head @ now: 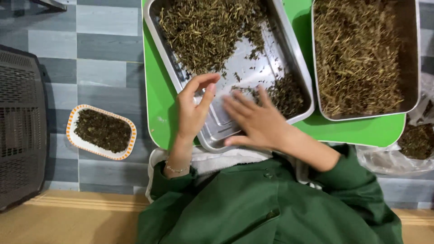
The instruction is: Sort dried tea leaves by manually picking out stems and placing them in a separate dish
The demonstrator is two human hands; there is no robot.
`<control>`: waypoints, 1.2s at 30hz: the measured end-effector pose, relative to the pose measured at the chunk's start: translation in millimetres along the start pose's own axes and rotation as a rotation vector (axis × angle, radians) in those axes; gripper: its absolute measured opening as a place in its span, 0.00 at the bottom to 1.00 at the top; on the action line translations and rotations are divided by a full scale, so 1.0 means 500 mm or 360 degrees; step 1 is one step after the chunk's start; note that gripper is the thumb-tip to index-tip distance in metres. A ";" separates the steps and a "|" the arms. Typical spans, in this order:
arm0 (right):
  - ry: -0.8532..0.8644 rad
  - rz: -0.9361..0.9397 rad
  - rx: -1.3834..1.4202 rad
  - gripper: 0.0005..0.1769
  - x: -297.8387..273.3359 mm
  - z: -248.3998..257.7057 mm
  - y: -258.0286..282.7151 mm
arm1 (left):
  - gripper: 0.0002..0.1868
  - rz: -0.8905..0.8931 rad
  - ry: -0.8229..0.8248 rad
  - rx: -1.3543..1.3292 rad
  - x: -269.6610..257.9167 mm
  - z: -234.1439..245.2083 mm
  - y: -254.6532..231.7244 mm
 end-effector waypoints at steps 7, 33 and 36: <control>0.0041 -0.0409 -0.0355 0.65 -0.021 0.023 0.013 | 0.12 -0.0008 -0.0095 -0.0008 0.001 0.008 -0.002; -0.0002 -0.0669 -0.0355 0.61 0.012 0.026 -0.077 | 0.13 -0.0021 -0.0092 -0.0107 -0.003 0.015 0.023; 0.0001 -0.0820 -0.0411 0.54 -0.050 -0.006 -0.071 | 0.13 -0.0035 -0.0101 -0.0107 -0.002 0.014 0.023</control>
Point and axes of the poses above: each hand's wrist, its own x-axis towards the middle knuckle, its own z-axis out of the back of the hand, y = z × x, the point moved 8 cm from there along x, towards the middle knuckle, and after that the axes turned 14 degrees about z, right-handed, at the moved point
